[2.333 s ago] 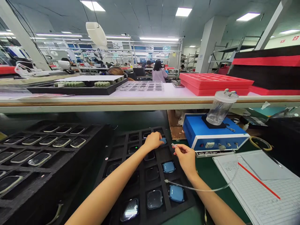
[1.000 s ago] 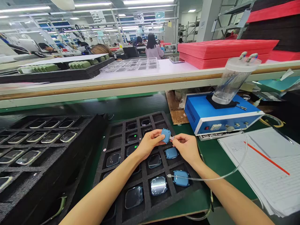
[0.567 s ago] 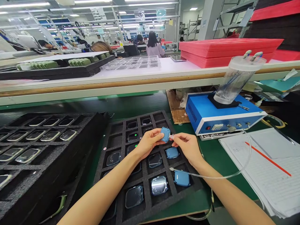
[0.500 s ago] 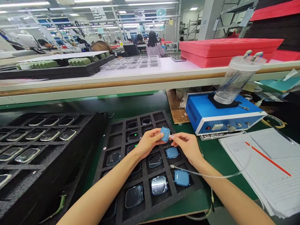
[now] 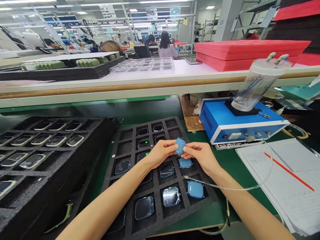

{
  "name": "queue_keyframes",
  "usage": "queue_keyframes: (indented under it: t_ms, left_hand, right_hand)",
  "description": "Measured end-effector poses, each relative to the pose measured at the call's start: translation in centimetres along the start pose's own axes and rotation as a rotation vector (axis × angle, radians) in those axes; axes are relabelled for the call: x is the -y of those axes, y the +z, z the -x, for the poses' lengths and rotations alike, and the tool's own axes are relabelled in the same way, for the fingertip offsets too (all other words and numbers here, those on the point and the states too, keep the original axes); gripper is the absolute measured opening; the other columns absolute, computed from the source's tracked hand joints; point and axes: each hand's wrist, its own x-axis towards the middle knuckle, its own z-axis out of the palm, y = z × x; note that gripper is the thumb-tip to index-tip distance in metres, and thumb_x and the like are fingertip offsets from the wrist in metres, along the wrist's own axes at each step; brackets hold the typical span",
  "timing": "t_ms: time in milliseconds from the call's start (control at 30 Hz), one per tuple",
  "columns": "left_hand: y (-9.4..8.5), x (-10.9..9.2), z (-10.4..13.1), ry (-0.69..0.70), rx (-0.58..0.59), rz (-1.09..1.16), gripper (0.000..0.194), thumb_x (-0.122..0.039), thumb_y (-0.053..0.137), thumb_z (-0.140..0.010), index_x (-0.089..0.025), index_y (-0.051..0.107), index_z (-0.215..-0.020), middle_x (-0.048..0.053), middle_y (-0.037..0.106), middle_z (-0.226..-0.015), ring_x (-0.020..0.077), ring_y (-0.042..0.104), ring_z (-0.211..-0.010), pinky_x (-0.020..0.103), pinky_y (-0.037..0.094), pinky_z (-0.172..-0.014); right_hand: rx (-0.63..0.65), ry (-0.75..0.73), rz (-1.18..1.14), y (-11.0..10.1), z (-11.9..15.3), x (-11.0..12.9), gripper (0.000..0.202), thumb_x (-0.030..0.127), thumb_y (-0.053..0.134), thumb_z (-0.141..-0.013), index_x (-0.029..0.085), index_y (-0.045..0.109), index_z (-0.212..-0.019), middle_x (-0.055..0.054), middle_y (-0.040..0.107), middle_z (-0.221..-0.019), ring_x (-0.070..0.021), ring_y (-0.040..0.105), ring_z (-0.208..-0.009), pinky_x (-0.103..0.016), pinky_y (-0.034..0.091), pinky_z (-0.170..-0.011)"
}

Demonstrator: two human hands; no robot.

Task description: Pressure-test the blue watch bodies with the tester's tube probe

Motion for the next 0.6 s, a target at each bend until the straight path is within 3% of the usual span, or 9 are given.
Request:
queue_keyframes:
  t_ms: [300, 400, 500, 600]
  left_hand:
    - [0.4, 0.3, -0.1, 0.006, -0.070, 0.046, 0.023, -0.027, 0.073, -0.069, -0.012, 0.069, -0.085, 0.005, 0.068, -0.079, 0.0140, 0.059, -0.073, 0.027, 0.046, -0.075]
    - [0.7, 0.3, 0.0, 0.030, -0.095, 0.081, 0.024, -0.028, 0.074, -0.069, -0.013, 0.064, -0.084, 0.004, 0.067, -0.077, 0.0133, 0.060, -0.071, 0.028, 0.047, -0.075]
    - [0.7, 0.0, 0.2, 0.027, -0.090, 0.124, 0.023, -0.032, 0.068, -0.073, -0.015, 0.055, -0.083, 0.006, 0.068, -0.080, 0.0142, 0.062, -0.069, 0.032, 0.049, -0.076]
    - [0.6, -0.2, 0.5, 0.008, -0.080, 0.159, 0.019, -0.032, 0.059, -0.078, -0.017, 0.048, -0.079, 0.011, 0.069, -0.086, 0.0131, 0.061, -0.063, 0.027, 0.049, -0.065]
  right_hand:
    - [0.018, 0.012, -0.005, -0.3, -0.4, -0.3, 0.026, 0.034, 0.078, -0.059, 0.012, 0.071, -0.070, -0.006, 0.070, -0.064, -0.0162, 0.067, -0.060, -0.026, 0.054, -0.061]
    - [0.005, -0.058, 0.073, -0.3, 0.1, 0.4, 0.029, 0.038, 0.075, -0.062, 0.012, 0.069, -0.073, -0.003, 0.066, -0.057, -0.0131, 0.062, -0.051, -0.022, 0.050, -0.049]
    - [-0.016, -0.064, 0.230, -0.7, 2.8, 1.0, 0.031, 0.045, 0.067, -0.071, 0.014, 0.063, -0.071, 0.004, 0.054, -0.044, -0.0066, 0.044, -0.032, -0.016, 0.032, -0.033]
    - [0.069, 0.139, 0.383, -2.4, 8.0, 0.3, 0.039, 0.056, 0.054, -0.077, 0.017, 0.058, -0.069, 0.008, 0.041, -0.032, -0.0042, 0.026, -0.024, -0.016, 0.016, -0.030]
